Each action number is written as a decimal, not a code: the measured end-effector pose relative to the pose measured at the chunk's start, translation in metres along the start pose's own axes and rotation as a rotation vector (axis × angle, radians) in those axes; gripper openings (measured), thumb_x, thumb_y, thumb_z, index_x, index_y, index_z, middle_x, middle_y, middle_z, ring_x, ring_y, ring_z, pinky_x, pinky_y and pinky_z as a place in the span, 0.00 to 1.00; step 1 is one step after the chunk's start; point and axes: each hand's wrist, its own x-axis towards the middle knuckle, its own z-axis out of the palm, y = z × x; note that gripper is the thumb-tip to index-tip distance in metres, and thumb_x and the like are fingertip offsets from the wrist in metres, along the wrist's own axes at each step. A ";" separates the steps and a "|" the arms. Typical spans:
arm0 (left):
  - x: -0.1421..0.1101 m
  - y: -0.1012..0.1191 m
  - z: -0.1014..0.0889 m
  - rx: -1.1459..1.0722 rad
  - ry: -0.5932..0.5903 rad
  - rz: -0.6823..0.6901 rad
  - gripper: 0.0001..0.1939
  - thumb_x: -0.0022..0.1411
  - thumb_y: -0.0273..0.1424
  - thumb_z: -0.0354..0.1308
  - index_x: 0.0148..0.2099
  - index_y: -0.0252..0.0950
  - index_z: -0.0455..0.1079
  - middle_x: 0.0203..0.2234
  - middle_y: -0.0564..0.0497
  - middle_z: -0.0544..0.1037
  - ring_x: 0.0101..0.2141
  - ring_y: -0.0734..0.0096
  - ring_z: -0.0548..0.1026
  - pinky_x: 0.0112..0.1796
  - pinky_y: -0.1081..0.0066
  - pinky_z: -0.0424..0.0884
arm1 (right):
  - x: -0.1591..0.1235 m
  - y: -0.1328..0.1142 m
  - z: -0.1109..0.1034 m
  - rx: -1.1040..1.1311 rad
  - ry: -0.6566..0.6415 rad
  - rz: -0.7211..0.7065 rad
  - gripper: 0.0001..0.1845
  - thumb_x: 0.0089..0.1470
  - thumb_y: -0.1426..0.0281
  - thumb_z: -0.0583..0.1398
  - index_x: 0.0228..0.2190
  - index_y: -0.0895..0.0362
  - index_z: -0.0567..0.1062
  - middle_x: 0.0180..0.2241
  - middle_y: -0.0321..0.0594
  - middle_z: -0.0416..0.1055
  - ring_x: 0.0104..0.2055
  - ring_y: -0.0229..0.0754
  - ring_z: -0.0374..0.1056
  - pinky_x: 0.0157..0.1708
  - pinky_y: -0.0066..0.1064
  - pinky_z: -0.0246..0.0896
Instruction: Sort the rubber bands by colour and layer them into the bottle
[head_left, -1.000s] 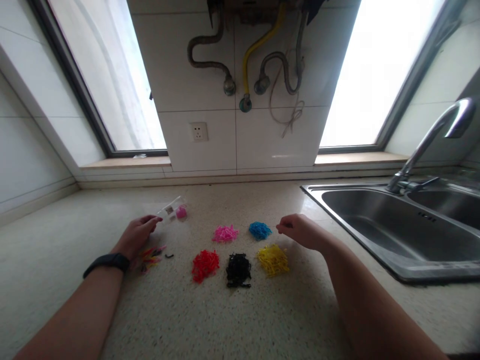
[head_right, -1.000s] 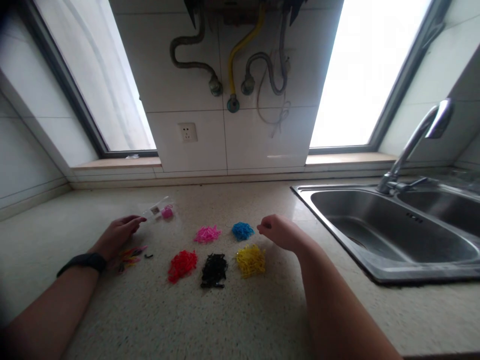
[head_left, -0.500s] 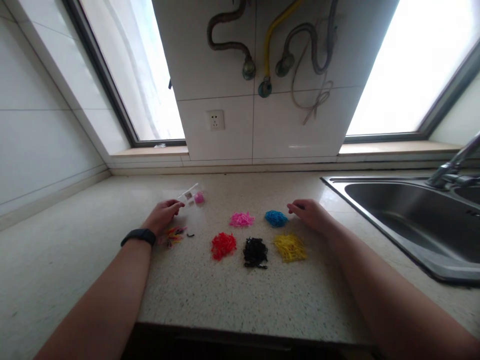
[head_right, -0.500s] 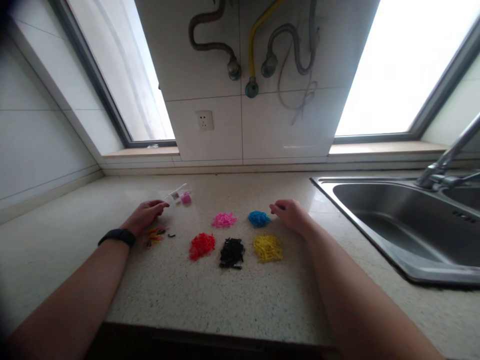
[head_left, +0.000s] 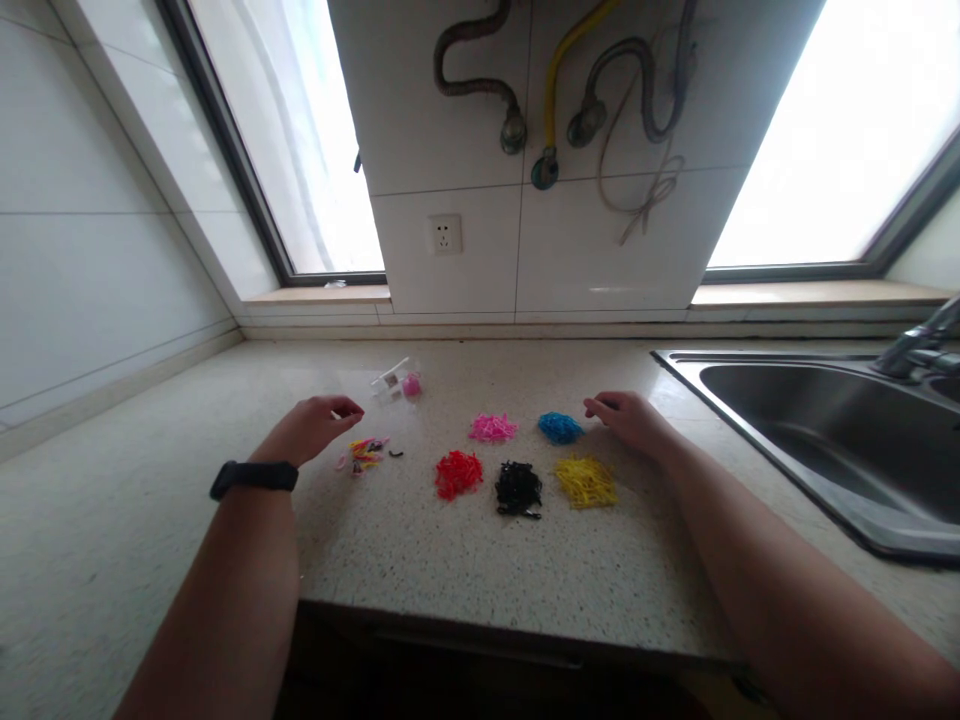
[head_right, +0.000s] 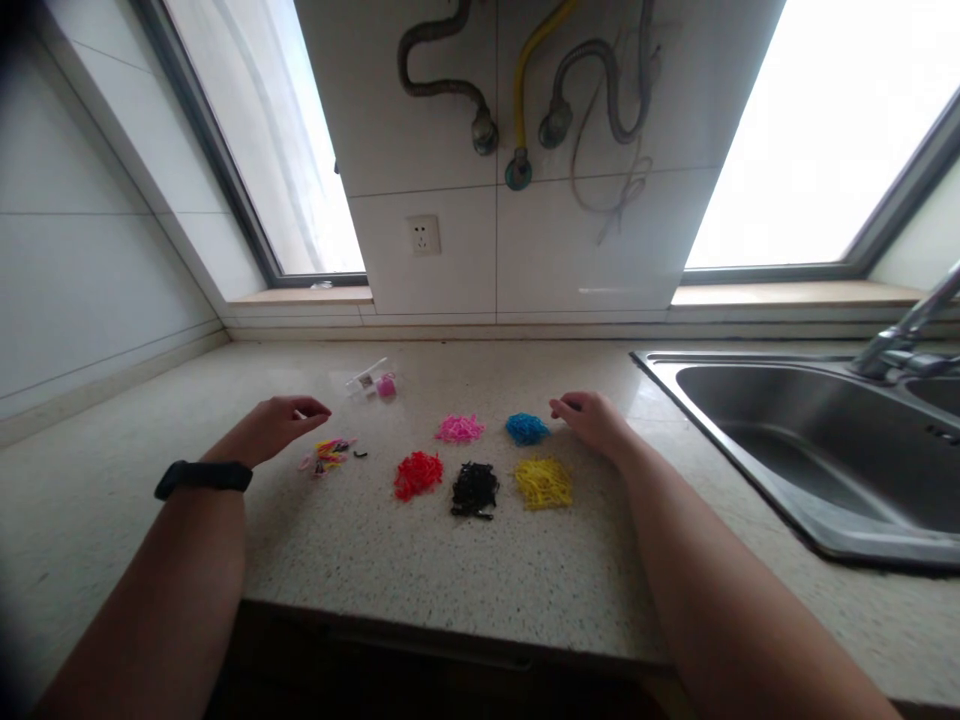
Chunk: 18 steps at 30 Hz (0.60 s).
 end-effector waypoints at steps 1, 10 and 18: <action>-0.003 0.000 -0.002 -0.002 -0.005 -0.009 0.18 0.53 0.49 0.62 0.37 0.42 0.81 0.29 0.48 0.82 0.31 0.58 0.76 0.36 0.66 0.67 | 0.000 -0.001 0.000 -0.004 -0.007 0.000 0.27 0.57 0.49 0.54 0.29 0.58 0.81 0.19 0.36 0.66 0.22 0.38 0.58 0.25 0.32 0.50; -0.013 -0.003 0.002 -0.122 -0.200 -0.193 0.14 0.43 0.44 0.68 0.30 0.40 0.82 0.24 0.47 0.80 0.26 0.59 0.75 0.27 0.68 0.63 | 0.000 -0.003 -0.001 0.004 -0.032 0.017 0.28 0.56 0.48 0.54 0.30 0.58 0.81 0.20 0.37 0.66 0.22 0.39 0.58 0.25 0.32 0.51; -0.010 -0.004 0.004 -0.150 -0.161 -0.134 0.14 0.46 0.44 0.66 0.30 0.40 0.82 0.28 0.47 0.82 0.32 0.56 0.76 0.35 0.66 0.67 | 0.000 -0.001 0.000 -0.001 -0.039 0.021 0.27 0.57 0.50 0.54 0.31 0.58 0.81 0.21 0.37 0.67 0.23 0.39 0.59 0.26 0.33 0.52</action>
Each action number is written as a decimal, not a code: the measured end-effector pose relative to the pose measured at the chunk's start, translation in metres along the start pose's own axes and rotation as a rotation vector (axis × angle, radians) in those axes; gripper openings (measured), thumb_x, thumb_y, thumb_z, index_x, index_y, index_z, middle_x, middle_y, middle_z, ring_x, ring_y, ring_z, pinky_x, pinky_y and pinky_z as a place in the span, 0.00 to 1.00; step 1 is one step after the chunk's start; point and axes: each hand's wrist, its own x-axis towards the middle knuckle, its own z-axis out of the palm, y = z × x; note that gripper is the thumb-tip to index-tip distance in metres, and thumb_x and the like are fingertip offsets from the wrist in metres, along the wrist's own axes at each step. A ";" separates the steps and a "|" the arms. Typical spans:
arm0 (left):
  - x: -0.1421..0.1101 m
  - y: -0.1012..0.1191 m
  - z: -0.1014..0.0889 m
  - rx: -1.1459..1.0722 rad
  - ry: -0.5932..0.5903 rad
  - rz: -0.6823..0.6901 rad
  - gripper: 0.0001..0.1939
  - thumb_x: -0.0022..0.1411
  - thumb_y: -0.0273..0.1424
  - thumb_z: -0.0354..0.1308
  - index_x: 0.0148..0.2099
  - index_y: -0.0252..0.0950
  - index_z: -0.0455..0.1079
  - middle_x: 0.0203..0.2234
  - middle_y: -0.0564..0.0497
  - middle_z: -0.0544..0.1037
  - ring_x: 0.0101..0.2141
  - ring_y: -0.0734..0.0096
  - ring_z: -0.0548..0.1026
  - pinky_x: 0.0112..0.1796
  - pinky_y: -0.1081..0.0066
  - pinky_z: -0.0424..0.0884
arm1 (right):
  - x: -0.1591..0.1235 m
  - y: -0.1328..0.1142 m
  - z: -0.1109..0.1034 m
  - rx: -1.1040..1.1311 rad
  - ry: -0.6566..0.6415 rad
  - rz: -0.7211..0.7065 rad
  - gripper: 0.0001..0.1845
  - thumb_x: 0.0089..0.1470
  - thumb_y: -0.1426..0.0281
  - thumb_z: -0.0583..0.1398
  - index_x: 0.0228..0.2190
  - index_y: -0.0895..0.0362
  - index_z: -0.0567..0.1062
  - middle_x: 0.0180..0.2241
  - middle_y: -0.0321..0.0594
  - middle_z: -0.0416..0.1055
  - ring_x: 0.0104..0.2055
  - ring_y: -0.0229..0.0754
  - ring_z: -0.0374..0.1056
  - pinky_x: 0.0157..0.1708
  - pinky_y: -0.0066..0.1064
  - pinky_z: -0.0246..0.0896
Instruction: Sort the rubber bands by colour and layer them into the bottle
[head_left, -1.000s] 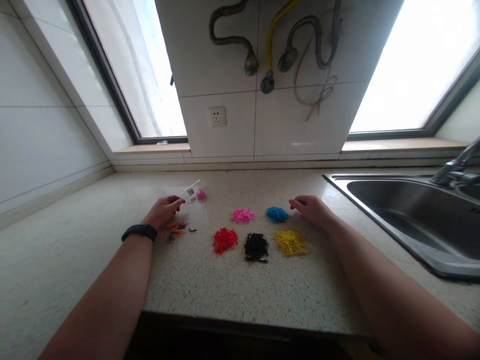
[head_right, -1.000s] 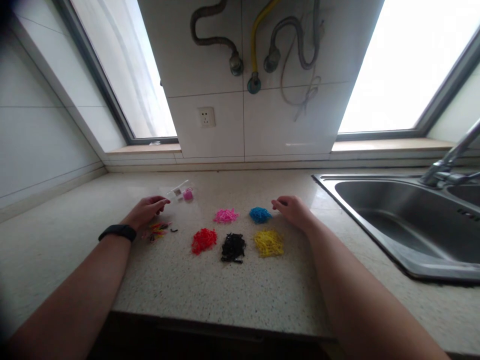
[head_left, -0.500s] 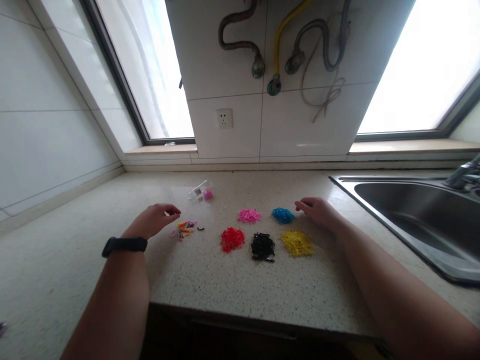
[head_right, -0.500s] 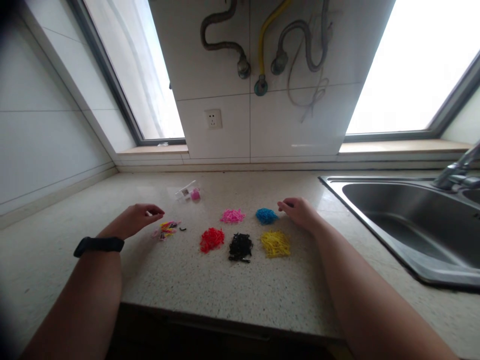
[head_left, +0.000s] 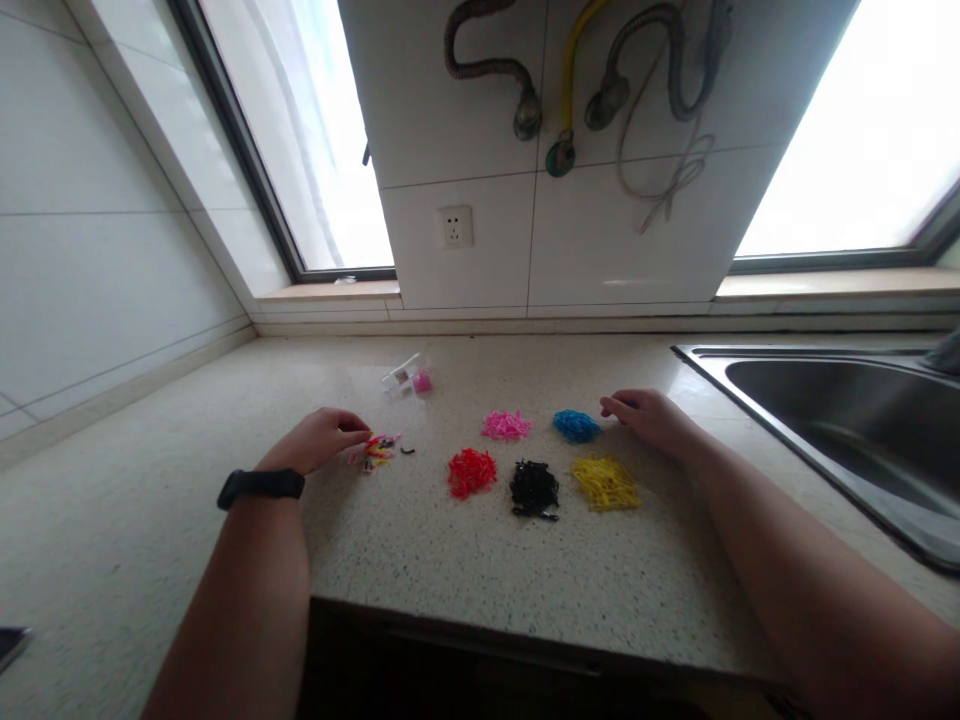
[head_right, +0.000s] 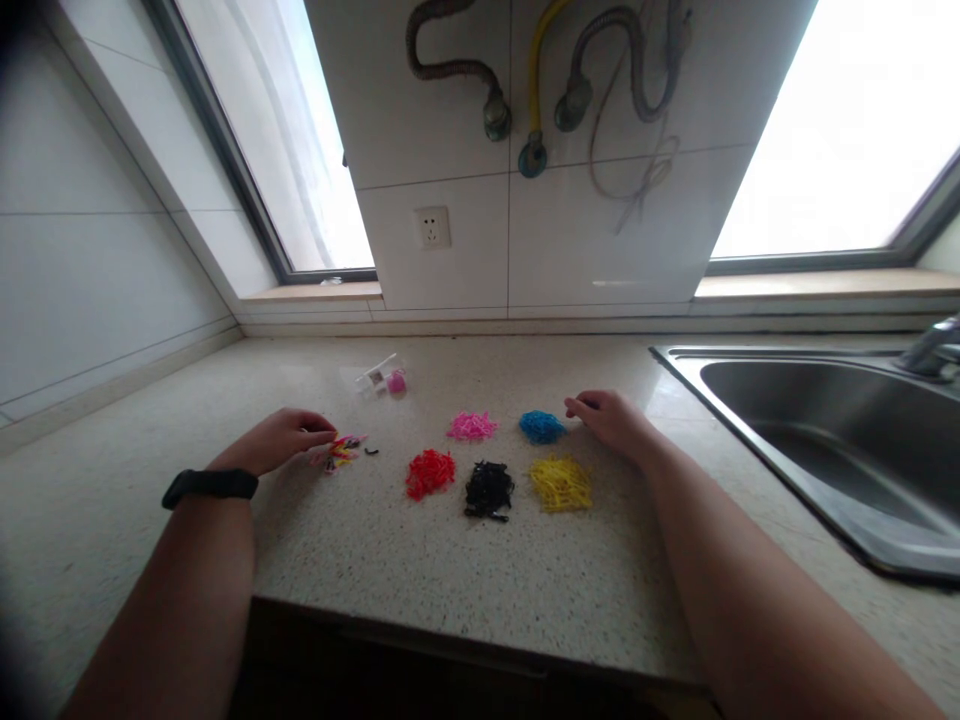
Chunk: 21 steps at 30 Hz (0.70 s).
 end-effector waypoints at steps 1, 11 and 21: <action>0.000 0.001 0.001 -0.017 0.023 0.012 0.15 0.47 0.45 0.66 0.31 0.40 0.82 0.29 0.46 0.83 0.33 0.56 0.77 0.37 0.65 0.67 | 0.000 0.000 0.000 0.003 -0.003 0.004 0.26 0.57 0.50 0.54 0.31 0.58 0.81 0.21 0.37 0.67 0.23 0.39 0.59 0.26 0.33 0.52; -0.013 0.082 0.025 -0.487 0.003 0.181 0.17 0.55 0.43 0.65 0.38 0.34 0.79 0.28 0.48 0.79 0.23 0.75 0.63 0.24 0.73 0.59 | -0.003 -0.006 -0.002 -0.027 -0.007 -0.029 0.25 0.57 0.52 0.54 0.31 0.58 0.82 0.21 0.38 0.69 0.25 0.40 0.62 0.28 0.32 0.53; -0.014 0.199 0.078 -0.912 -0.384 0.428 0.13 0.58 0.38 0.67 0.39 0.33 0.79 0.28 0.48 0.79 0.23 0.81 0.66 0.23 0.79 0.61 | -0.003 -0.005 0.000 0.001 -0.013 -0.034 0.25 0.57 0.52 0.54 0.31 0.58 0.82 0.20 0.37 0.68 0.24 0.39 0.61 0.27 0.31 0.52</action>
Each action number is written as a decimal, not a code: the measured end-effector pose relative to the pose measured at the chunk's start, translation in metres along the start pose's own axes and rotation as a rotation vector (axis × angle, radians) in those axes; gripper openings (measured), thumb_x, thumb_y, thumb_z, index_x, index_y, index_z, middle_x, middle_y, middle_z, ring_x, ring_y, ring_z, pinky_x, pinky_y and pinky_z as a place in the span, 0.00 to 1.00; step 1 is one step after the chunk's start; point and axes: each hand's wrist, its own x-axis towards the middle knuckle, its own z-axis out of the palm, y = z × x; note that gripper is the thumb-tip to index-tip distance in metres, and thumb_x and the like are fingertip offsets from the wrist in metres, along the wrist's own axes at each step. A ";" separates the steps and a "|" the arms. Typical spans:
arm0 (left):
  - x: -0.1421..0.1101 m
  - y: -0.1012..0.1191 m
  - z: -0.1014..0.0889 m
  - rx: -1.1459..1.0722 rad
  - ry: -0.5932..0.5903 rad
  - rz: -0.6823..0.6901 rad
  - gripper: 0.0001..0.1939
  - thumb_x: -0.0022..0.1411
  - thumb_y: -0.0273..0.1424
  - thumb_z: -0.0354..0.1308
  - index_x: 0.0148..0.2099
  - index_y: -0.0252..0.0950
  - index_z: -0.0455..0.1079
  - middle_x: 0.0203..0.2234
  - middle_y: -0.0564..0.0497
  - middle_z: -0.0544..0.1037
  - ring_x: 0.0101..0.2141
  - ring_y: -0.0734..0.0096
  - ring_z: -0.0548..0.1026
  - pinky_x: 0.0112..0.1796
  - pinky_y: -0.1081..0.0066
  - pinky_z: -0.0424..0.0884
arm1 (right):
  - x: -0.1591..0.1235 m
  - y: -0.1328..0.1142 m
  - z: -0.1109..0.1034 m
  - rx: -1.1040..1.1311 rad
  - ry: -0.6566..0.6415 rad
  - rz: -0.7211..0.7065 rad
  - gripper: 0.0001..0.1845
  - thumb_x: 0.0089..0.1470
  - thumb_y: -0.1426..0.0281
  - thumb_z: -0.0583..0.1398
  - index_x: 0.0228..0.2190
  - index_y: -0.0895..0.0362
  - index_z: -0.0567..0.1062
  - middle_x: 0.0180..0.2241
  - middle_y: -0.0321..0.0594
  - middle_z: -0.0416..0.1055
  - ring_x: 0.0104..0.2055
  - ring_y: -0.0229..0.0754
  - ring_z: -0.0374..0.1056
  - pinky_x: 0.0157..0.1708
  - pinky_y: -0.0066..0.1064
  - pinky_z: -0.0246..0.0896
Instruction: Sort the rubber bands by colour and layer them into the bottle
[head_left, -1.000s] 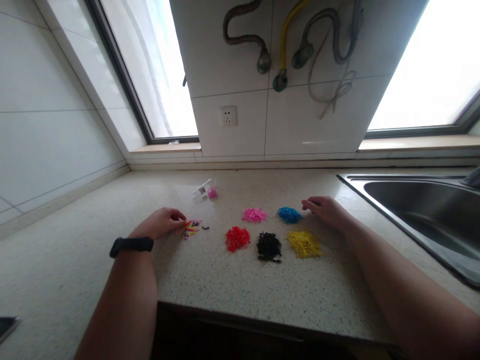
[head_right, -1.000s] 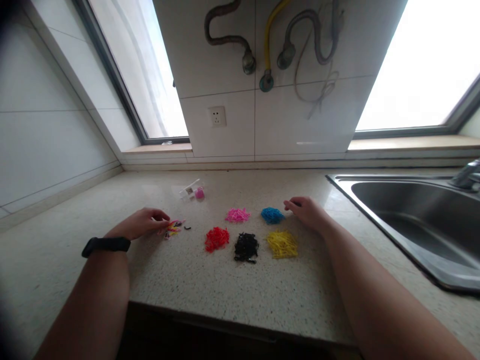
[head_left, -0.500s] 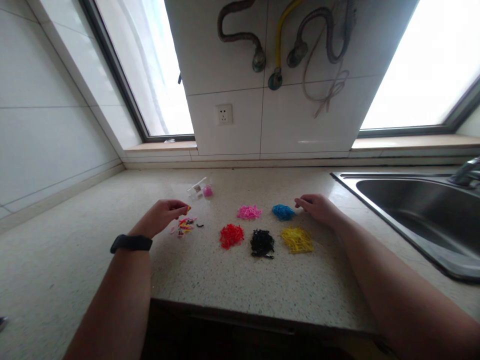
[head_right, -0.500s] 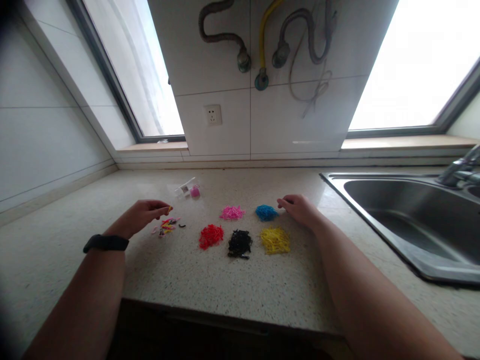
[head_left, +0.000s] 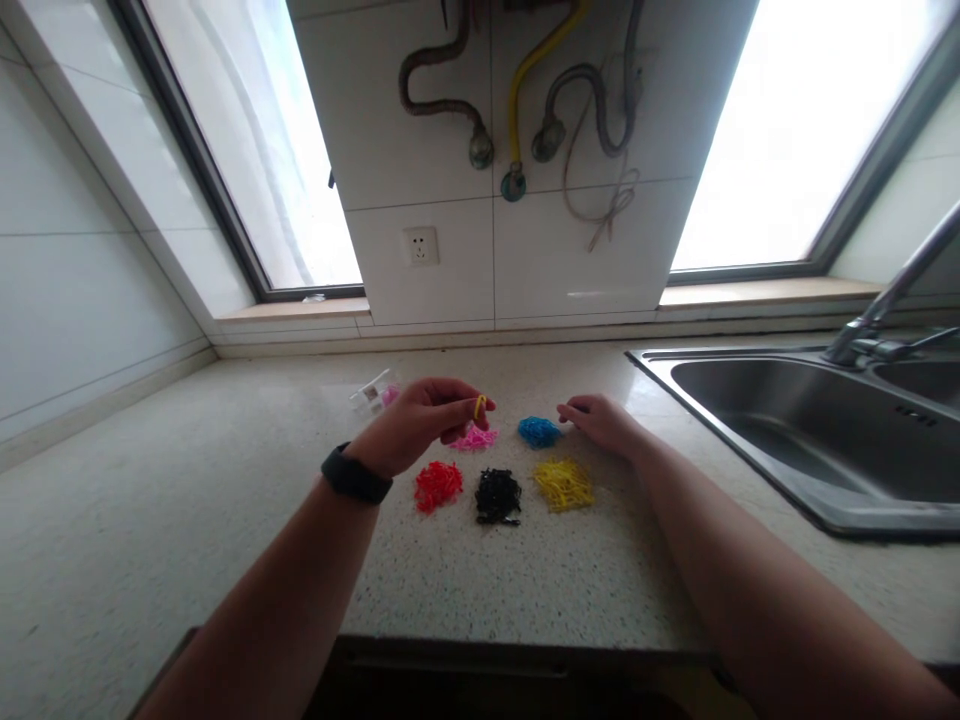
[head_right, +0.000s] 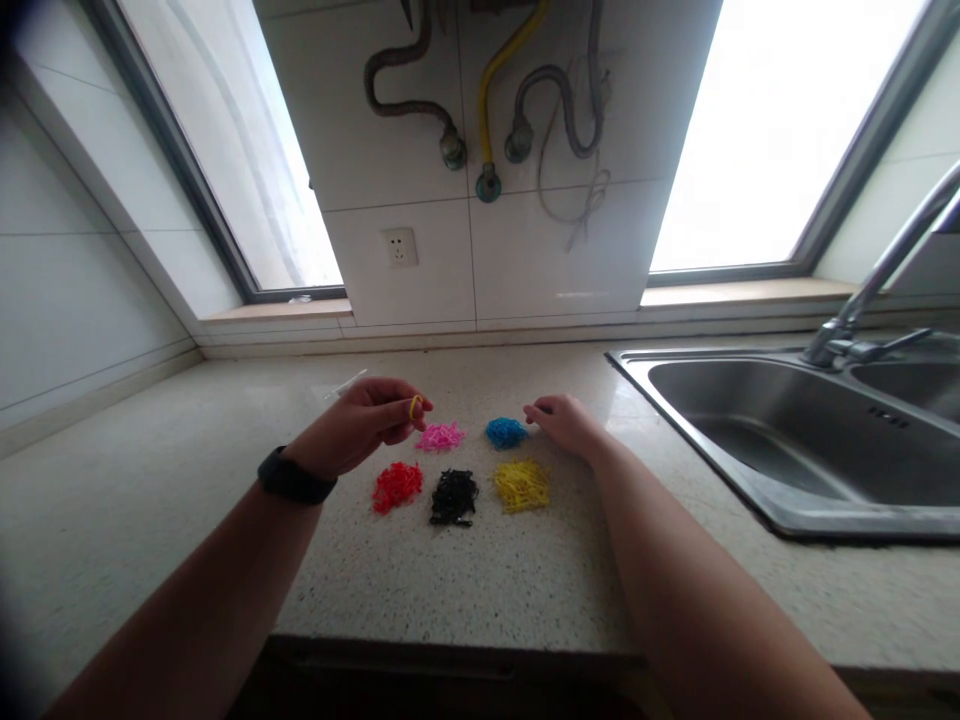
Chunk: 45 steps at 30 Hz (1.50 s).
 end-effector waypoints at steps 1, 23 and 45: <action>0.005 -0.002 0.008 -0.047 -0.011 0.013 0.13 0.58 0.38 0.68 0.39 0.33 0.79 0.28 0.49 0.79 0.22 0.82 0.67 0.23 0.80 0.61 | 0.000 0.000 0.000 -0.003 0.001 0.000 0.25 0.57 0.52 0.54 0.31 0.58 0.82 0.20 0.36 0.67 0.24 0.39 0.60 0.27 0.31 0.51; 0.001 -0.036 0.015 -0.080 0.073 0.078 0.13 0.53 0.38 0.71 0.36 0.35 0.79 0.28 0.47 0.82 0.24 0.78 0.72 0.24 0.77 0.65 | -0.008 -0.011 -0.001 -0.010 -0.010 -0.014 0.24 0.58 0.54 0.54 0.30 0.58 0.82 0.19 0.36 0.66 0.24 0.38 0.58 0.26 0.32 0.50; 0.002 -0.042 0.032 0.195 0.025 0.068 0.13 0.58 0.40 0.68 0.38 0.34 0.78 0.29 0.49 0.81 0.25 0.77 0.72 0.26 0.76 0.65 | -0.007 -0.012 0.002 -0.039 -0.007 -0.012 0.20 0.58 0.58 0.56 0.31 0.58 0.83 0.21 0.38 0.71 0.23 0.38 0.60 0.26 0.31 0.51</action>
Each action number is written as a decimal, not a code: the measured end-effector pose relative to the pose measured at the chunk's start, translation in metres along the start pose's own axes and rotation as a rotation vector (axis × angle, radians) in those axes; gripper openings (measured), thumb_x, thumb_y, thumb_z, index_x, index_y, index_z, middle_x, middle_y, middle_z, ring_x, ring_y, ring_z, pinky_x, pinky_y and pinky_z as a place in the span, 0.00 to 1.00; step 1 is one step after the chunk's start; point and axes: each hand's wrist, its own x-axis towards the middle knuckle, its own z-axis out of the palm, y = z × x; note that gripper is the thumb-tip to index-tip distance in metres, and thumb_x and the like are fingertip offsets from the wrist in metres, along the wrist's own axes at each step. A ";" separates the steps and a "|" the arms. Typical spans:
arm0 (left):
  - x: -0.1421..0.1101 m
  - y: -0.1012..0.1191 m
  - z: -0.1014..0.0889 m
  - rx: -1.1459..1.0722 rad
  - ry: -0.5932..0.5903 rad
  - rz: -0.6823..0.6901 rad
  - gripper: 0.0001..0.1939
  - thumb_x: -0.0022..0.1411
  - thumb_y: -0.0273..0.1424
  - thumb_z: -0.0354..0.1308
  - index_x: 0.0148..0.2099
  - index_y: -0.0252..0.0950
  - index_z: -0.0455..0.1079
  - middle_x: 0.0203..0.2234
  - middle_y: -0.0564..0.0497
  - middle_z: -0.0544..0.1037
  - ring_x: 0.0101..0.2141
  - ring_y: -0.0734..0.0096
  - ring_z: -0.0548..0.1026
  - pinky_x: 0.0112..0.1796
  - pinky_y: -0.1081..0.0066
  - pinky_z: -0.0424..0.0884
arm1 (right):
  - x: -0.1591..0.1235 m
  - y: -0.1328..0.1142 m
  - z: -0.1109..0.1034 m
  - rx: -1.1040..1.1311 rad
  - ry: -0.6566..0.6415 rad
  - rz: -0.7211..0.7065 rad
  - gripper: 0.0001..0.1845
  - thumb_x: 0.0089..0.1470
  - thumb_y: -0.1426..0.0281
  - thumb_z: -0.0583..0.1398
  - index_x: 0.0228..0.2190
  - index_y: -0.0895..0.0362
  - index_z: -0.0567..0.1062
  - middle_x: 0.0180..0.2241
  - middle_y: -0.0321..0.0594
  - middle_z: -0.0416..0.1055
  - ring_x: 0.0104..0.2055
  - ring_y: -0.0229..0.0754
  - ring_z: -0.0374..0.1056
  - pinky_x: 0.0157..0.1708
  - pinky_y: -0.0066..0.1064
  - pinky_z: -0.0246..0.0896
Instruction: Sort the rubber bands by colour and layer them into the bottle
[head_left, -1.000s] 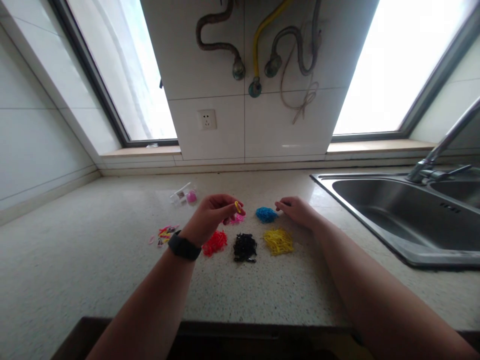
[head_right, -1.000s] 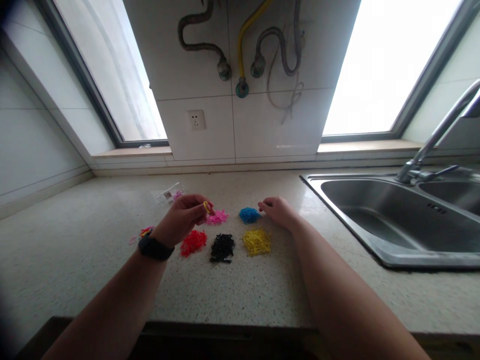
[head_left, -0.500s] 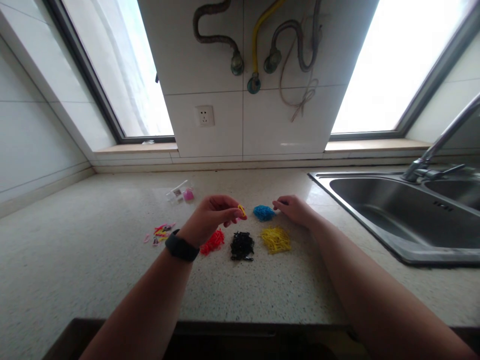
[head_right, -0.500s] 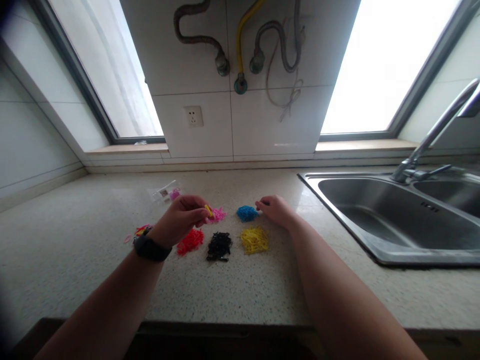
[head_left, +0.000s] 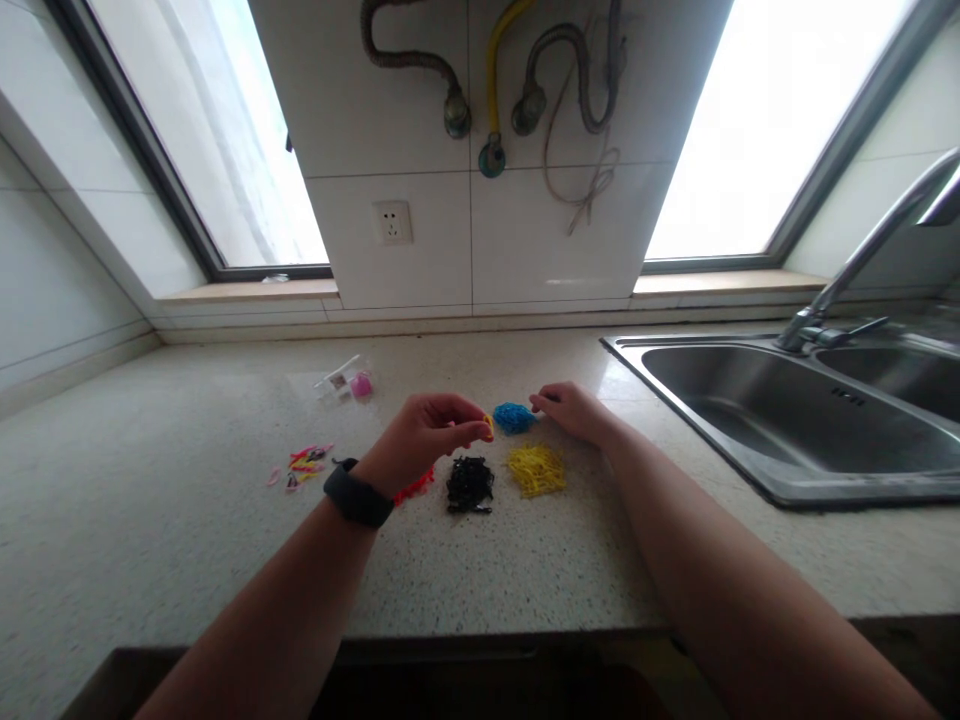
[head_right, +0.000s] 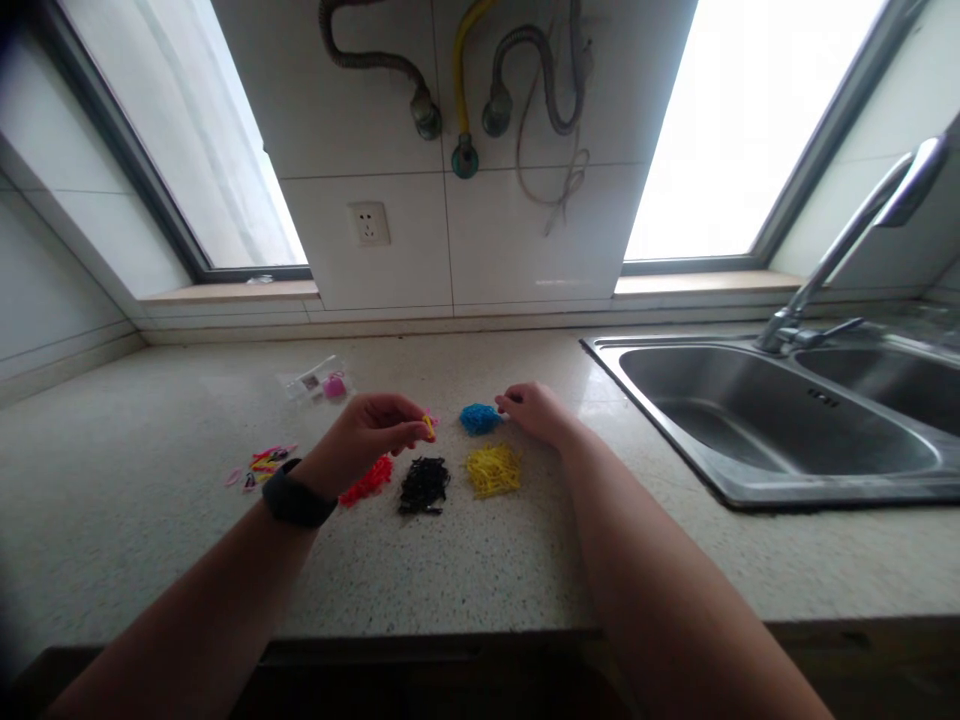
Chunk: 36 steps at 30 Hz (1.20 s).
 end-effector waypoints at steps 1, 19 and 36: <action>0.000 -0.001 0.003 0.122 -0.035 0.031 0.13 0.59 0.40 0.67 0.38 0.35 0.78 0.29 0.49 0.81 0.26 0.76 0.72 0.27 0.75 0.66 | 0.000 0.000 0.000 -0.005 -0.002 -0.007 0.20 0.58 0.58 0.56 0.30 0.58 0.83 0.21 0.38 0.71 0.23 0.38 0.61 0.26 0.31 0.51; 0.012 -0.014 0.060 1.039 -0.246 0.410 0.08 0.66 0.36 0.60 0.39 0.38 0.77 0.35 0.50 0.81 0.39 0.64 0.75 0.40 0.65 0.69 | 0.005 0.003 0.009 -0.062 0.043 -0.053 0.19 0.59 0.58 0.58 0.28 0.55 0.83 0.23 0.37 0.75 0.25 0.37 0.64 0.26 0.30 0.50; 0.006 -0.011 0.022 0.915 -0.181 0.344 0.11 0.69 0.35 0.55 0.41 0.38 0.77 0.32 0.50 0.78 0.35 0.69 0.74 0.38 0.69 0.67 | 0.003 0.003 0.005 0.001 0.032 -0.041 0.18 0.58 0.59 0.58 0.29 0.56 0.83 0.22 0.37 0.73 0.25 0.37 0.63 0.26 0.29 0.52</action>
